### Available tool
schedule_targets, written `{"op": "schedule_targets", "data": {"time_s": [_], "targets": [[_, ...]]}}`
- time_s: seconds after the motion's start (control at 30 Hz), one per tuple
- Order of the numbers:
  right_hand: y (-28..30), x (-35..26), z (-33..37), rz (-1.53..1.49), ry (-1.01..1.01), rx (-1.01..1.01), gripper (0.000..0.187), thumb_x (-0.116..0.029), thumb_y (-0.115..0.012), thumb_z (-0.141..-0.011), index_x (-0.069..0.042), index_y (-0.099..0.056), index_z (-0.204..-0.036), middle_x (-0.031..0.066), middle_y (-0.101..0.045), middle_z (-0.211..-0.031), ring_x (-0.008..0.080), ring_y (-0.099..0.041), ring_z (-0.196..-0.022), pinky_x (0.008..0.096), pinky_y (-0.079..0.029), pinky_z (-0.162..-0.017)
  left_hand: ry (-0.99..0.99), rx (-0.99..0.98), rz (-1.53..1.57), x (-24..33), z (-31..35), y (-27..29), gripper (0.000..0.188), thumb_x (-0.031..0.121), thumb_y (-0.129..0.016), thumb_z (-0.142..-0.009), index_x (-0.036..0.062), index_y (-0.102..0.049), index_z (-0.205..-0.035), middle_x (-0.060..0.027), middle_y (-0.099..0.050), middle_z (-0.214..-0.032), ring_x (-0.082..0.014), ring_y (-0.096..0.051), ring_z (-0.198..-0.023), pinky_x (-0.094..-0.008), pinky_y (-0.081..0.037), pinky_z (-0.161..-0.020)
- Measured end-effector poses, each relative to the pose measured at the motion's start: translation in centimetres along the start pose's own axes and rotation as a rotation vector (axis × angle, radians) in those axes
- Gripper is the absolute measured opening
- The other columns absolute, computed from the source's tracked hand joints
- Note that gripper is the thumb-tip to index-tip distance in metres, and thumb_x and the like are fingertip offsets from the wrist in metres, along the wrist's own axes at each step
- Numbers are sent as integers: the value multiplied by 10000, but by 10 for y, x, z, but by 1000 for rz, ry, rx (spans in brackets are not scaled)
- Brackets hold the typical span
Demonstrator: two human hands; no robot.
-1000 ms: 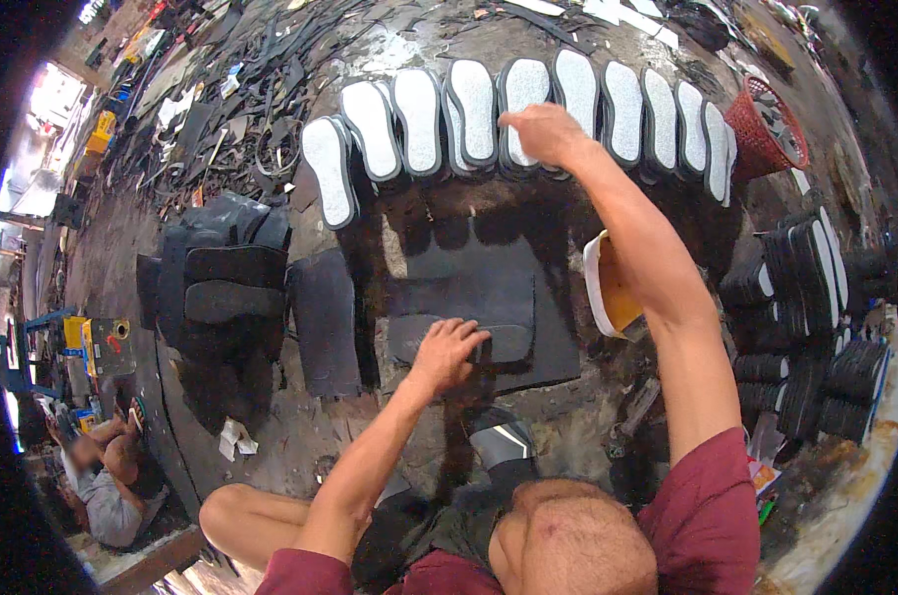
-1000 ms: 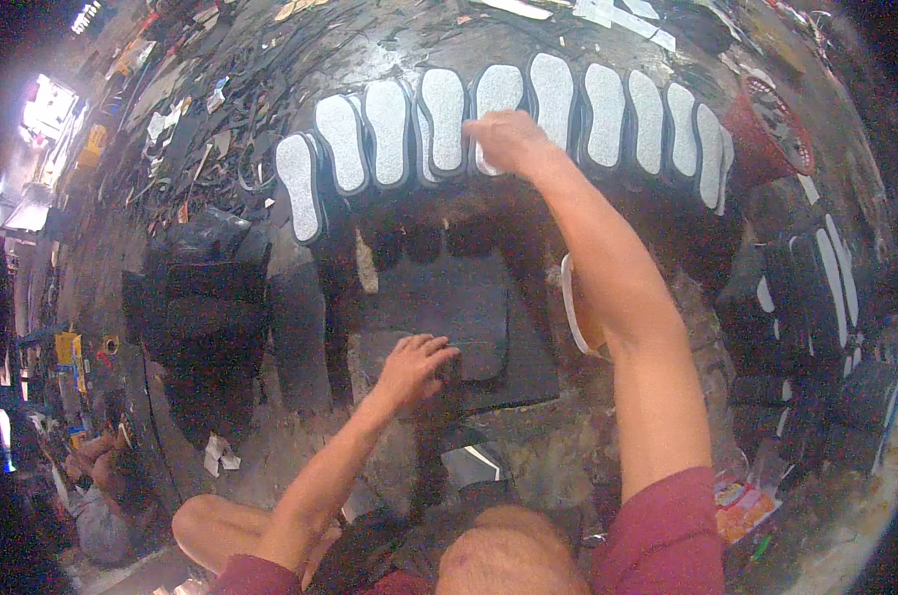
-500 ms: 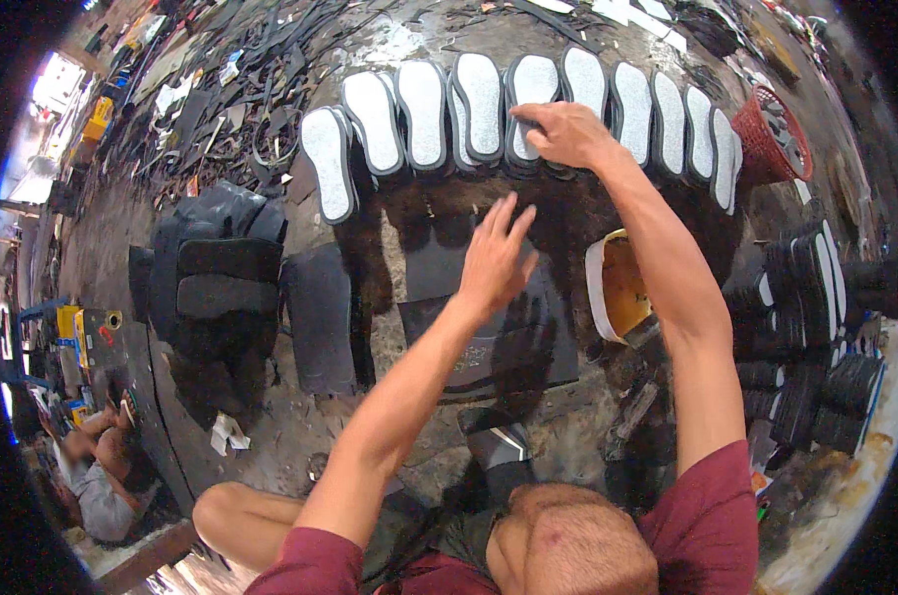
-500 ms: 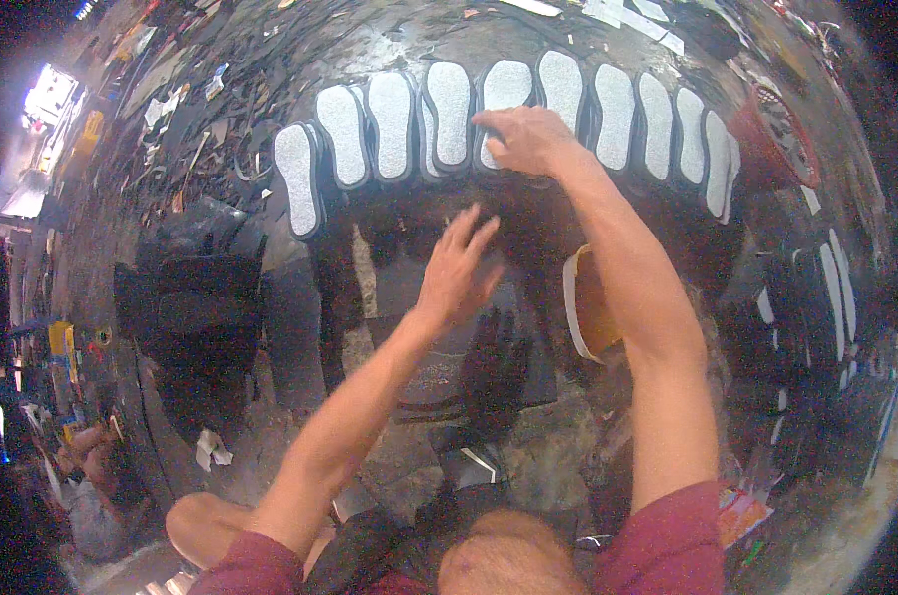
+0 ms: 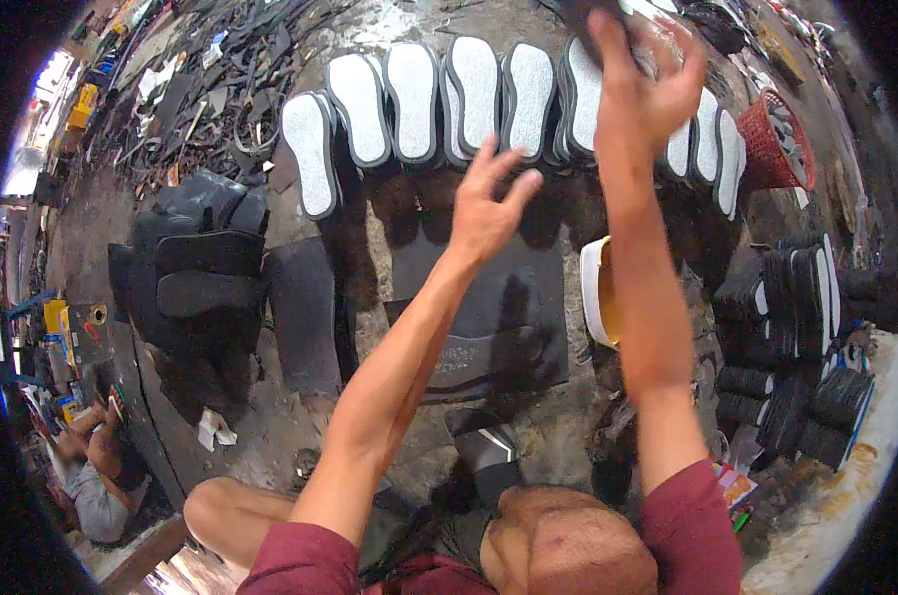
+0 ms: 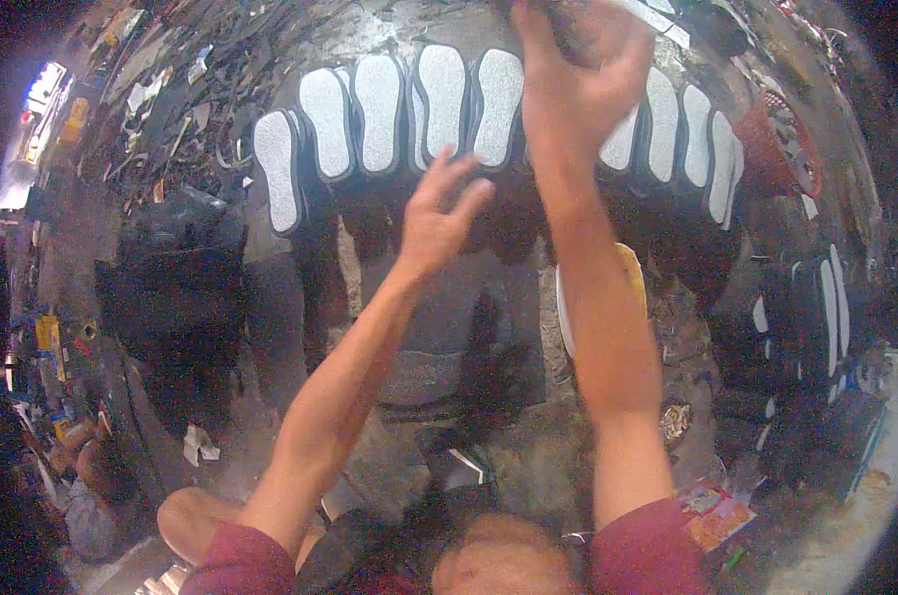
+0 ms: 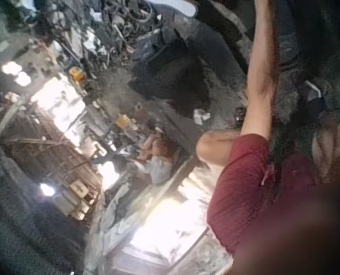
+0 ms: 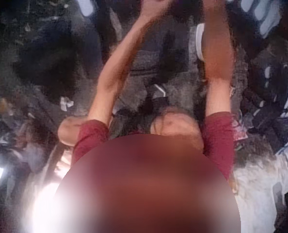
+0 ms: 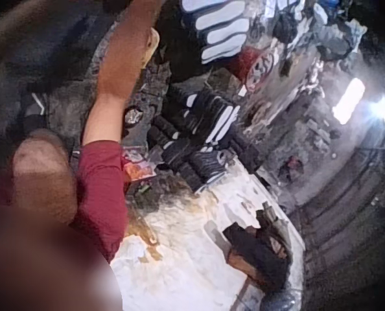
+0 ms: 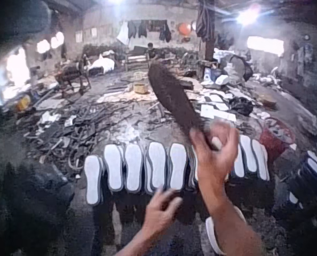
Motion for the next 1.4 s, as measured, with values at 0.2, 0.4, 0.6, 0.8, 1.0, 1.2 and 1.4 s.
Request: {"op": "schedule_targets", "data": {"time_s": [0.2,0.4,0.6,0.8,1.0,1.2,1.4], "targets": [[43,27,229,124,-992,-563,497,-149,-894,-809,-58,-681,-1249,63,-721,-1151,235,-678,-1015,374,-549,-943,400,282,567,-18,110,63,720,71,-782,-935,40,-431,-1563,-186,-536,-1478,-259,-566,-1317,-409,-503,-1085],[137,54,278,-165,-1152,-16,519,-69,-876,-801,-42,-670,-1277,76,-677,-1280,230,-643,-1154,367,-526,-994,618,548,402,-77,221,141,463,26,-818,-895,-19,-657,-1327,-95,-730,-1163,-169,-696,-1024,-321,-586,-880],[176,97,326,425,-1148,-458,571,-111,-866,-807,-66,-695,-1350,132,-698,-1323,237,-679,-1105,360,-561,-930,794,479,58,-123,264,148,509,48,-868,-842,-80,-681,-1298,-117,-756,-1127,-151,-706,-962,-290,-573,-852],[192,115,352,511,-1152,-497,570,-162,-888,-782,-51,-723,-1316,158,-734,-1260,217,-698,-1044,357,-563,-912,774,440,-136,-127,265,151,606,247,-905,-817,-38,-701,-1311,-136,-756,-1188,-191,-700,-1067,-325,-539,-948],[192,116,351,515,-1156,-486,599,-163,-893,-773,-20,-706,-1325,173,-729,-1252,216,-696,-1026,356,-561,-911,716,449,-105,-131,259,151,551,183,-876,-846,-37,-694,-1317,-140,-746,-1219,-210,-698,-1094,-341,-532,-979],[194,121,357,489,-1140,-481,573,-170,-895,-772,-36,-711,-1298,165,-726,-1224,223,-692,-992,359,-563,-893,737,436,-96,-149,265,150,540,169,-878,-847,-44,-689,-1306,-121,-747,-1184,-184,-700,-1032,-319,-559,-898],[181,110,344,615,-1066,-560,534,-189,-894,-764,-64,-728,-1256,136,-730,-1149,236,-691,-961,394,-569,-878,699,375,-201,-155,259,156,541,172,-890,-832,-35,-690,-1291,-104,-750,-1123,-167,-710,-898,-299,-576,-769]]}}
Point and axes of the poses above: each hand's wrist, its own z-axis away from the middle knuckle, its own y-axis out of the back of the hand, x = y × z, the point moved 10 cm from there along -z, towards the middle knuckle
